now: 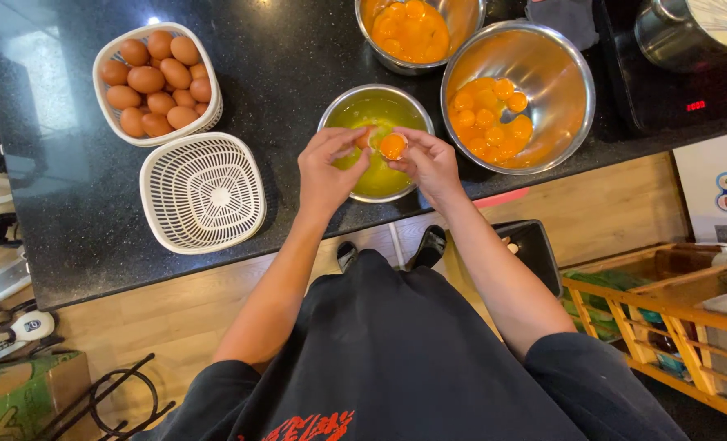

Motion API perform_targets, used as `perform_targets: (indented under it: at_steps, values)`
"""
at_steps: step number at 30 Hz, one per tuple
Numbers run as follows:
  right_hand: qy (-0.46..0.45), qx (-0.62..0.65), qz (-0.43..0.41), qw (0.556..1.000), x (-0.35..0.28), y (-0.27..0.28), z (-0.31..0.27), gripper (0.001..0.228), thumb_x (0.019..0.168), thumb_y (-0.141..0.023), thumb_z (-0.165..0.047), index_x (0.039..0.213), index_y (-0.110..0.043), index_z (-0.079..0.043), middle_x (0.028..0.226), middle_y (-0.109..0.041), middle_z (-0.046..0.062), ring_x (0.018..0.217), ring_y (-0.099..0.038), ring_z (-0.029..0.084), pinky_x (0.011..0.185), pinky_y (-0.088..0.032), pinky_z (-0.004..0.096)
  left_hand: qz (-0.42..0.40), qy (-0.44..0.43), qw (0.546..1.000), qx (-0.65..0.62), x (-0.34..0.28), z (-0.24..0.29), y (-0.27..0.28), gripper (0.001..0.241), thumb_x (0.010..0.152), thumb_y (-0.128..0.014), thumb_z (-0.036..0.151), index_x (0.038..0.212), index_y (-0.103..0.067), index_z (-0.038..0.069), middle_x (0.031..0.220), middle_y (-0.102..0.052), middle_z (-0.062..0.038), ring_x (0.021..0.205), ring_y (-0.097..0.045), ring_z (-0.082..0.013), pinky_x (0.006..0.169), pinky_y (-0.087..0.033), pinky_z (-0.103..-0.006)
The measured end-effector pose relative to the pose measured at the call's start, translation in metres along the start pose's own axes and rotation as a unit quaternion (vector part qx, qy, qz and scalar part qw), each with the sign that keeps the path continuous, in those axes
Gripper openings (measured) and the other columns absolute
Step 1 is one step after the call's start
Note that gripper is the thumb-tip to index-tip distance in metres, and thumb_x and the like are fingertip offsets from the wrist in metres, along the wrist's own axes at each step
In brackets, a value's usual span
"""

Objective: The person is cracking eggs and manually separating the egg yolks from the whites into different stainless steel bowls on a kitchen counter.

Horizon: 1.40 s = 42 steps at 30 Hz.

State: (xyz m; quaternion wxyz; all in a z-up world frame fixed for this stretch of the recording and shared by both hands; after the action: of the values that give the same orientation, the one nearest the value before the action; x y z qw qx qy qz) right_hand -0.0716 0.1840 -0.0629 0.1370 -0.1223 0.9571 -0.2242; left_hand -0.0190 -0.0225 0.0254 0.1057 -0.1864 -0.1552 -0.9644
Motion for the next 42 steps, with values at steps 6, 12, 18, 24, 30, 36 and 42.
perform_targets:
  at_steps: [6,12,18,24,30,36,42]
  values:
    - [0.010,0.002,0.009,1.000,-0.001,0.008,-0.009,0.037,0.099,-0.059,-0.002,0.136,-0.062,0.004,0.121,-0.071,0.016,0.099,-0.074,0.022,0.085,-0.063,0.032,0.043,-0.069,0.994,0.070,0.004,0.004,-0.002,0.033,0.087,-0.080,-0.002,0.119,-0.075,0.006,0.118,-0.071,-0.010,0.106,-0.073,-0.0184,0.091,-0.063,-0.0303]
    - [0.028,-0.047,-0.007,0.998,-0.002,0.004,-0.026,0.040,0.100,-0.059,-0.002,0.139,-0.061,0.003,0.119,-0.072,0.015,0.099,-0.074,0.019,0.085,-0.062,0.029,0.019,0.109,0.990,-0.090,-0.006,-0.012,-0.020,0.033,0.090,-0.078,0.002,0.123,-0.073,0.006,0.121,-0.069,-0.008,0.107,-0.074,-0.0185,0.097,-0.064,-0.0311]
    - [0.055,-0.146,-0.028,0.987,0.002,-0.004,-0.036,0.039,0.102,-0.065,-0.010,0.138,-0.062,0.002,0.112,-0.074,0.011,0.090,-0.073,0.013,0.081,-0.062,0.026,0.025,0.175,0.940,-0.291,-0.028,-0.057,-0.046,0.038,0.094,-0.075,-0.002,0.131,-0.064,-0.006,0.126,-0.073,-0.018,0.116,-0.072,-0.0222,0.099,-0.060,-0.0318]
    - [0.074,-0.230,-0.052,0.969,0.004,-0.018,-0.047,0.039,0.099,-0.071,-0.013,0.134,-0.064,0.004,0.108,-0.075,0.009,0.084,-0.070,0.008,0.074,-0.061,0.024,0.054,0.153,0.926,-0.341,-0.033,-0.064,-0.054,0.038,0.094,-0.074,-0.004,0.130,-0.063,-0.008,0.129,-0.068,-0.019,0.117,-0.070,-0.0229,0.100,-0.059,-0.0319]
    - [0.077,-0.362,-0.026,0.929,-0.006,-0.044,-0.076,0.034,0.097,-0.074,-0.019,0.120,-0.072,0.005,0.091,-0.077,0.007,0.070,-0.067,0.006,0.064,-0.055,0.021,0.067,0.180,0.904,-0.382,-0.041,-0.074,-0.056,0.037,0.096,-0.073,-0.005,0.131,-0.063,-0.008,0.124,-0.071,-0.021,0.111,-0.070,-0.0216,0.097,-0.058,-0.0310]
    - [0.087,-0.400,0.004,0.912,-0.004,-0.033,-0.082,0.030,0.095,-0.075,-0.020,0.116,-0.074,0.001,0.087,-0.077,0.004,0.070,-0.069,0.007,0.064,-0.056,0.023,0.082,0.230,0.893,-0.378,-0.030,-0.060,-0.041,0.036,0.096,-0.071,0.005,0.129,-0.063,-0.005,0.121,-0.073,-0.018,0.107,-0.073,-0.0194,0.092,-0.063,-0.0315]
    - [0.117,-0.587,-0.014,0.801,-0.018,-0.034,-0.095,0.037,0.086,-0.084,-0.019,0.119,-0.076,-0.004,0.092,-0.073,0.011,0.075,-0.070,0.015,0.072,-0.057,0.030,0.050,0.235,0.911,-0.335,-0.017,-0.047,-0.020,0.033,0.097,-0.072,0.008,0.127,-0.066,-0.005,0.113,-0.076,-0.017,0.098,-0.077,-0.0204,0.087,-0.062,-0.0288]
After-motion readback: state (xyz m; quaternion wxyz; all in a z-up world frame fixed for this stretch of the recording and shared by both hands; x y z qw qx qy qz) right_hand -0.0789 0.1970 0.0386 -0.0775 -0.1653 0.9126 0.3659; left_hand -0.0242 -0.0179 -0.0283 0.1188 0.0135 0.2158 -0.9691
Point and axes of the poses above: each hand's wrist, its own x-axis towards the middle knuckle, its own y-axis out of the back of the hand, z = x × y, the point moved 1 cm from there along x, towards the middle knuckle
